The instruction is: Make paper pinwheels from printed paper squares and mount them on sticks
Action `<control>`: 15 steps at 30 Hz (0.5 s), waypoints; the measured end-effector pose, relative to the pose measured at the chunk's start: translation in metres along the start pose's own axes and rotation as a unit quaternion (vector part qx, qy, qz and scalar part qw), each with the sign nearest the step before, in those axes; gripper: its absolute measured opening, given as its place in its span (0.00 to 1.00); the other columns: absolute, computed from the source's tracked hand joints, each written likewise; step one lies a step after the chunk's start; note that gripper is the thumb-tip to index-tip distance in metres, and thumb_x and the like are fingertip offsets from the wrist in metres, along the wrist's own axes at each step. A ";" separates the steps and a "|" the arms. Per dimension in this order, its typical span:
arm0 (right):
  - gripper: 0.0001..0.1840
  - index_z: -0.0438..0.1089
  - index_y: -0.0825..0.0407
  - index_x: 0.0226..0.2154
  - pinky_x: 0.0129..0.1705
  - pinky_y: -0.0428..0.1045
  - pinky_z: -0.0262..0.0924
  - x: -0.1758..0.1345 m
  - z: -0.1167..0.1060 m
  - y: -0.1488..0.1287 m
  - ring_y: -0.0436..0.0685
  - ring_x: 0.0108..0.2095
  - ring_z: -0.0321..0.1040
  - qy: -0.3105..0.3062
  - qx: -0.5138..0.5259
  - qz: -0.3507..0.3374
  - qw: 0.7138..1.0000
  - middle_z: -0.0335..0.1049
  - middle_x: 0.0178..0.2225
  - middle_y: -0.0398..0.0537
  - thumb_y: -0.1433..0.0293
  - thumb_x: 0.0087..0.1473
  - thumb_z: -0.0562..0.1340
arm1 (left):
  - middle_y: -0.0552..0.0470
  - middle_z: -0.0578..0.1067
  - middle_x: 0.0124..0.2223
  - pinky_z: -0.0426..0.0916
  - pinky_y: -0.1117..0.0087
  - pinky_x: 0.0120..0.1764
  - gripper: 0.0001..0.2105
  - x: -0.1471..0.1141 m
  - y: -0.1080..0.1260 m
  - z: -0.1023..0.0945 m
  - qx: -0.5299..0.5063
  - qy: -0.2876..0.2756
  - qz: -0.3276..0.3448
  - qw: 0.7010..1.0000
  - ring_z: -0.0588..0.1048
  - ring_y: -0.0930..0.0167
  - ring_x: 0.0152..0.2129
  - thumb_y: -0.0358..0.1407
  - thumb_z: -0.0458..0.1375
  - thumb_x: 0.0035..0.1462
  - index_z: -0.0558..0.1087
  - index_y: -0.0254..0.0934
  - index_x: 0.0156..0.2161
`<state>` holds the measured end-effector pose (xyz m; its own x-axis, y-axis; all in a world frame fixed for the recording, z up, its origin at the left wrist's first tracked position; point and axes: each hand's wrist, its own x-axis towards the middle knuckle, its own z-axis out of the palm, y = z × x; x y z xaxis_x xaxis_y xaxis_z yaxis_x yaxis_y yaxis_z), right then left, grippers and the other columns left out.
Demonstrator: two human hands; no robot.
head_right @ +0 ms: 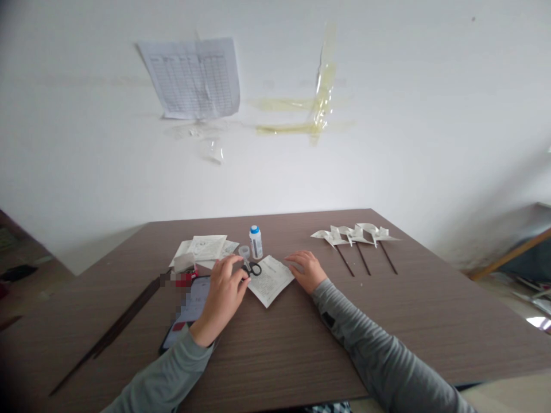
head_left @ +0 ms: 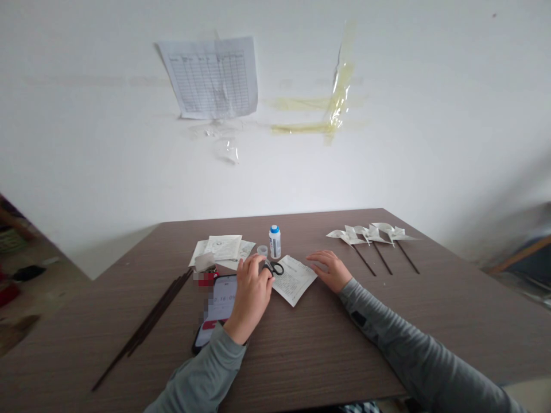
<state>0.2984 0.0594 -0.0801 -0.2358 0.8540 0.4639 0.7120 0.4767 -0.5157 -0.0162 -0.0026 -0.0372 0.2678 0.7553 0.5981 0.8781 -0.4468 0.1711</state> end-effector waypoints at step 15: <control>0.11 0.98 0.34 0.56 0.82 0.74 0.73 -0.001 0.015 -0.041 0.75 0.72 0.85 -0.100 -0.014 -0.061 0.993 0.97 0.59 0.51 0.64 0.77 0.79 | 0.37 0.89 0.69 0.73 0.19 0.82 0.11 0.002 0.018 0.004 -0.043 -0.051 0.042 0.997 0.86 0.44 0.73 0.22 0.70 0.72 0.87 0.41 0.42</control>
<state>0.2596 0.0421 -0.0701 -0.4470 0.8156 0.3673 0.6873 0.5760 -0.4426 0.0019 -0.0079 -0.0359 0.3813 0.7566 0.5312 0.8147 -0.5466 0.1937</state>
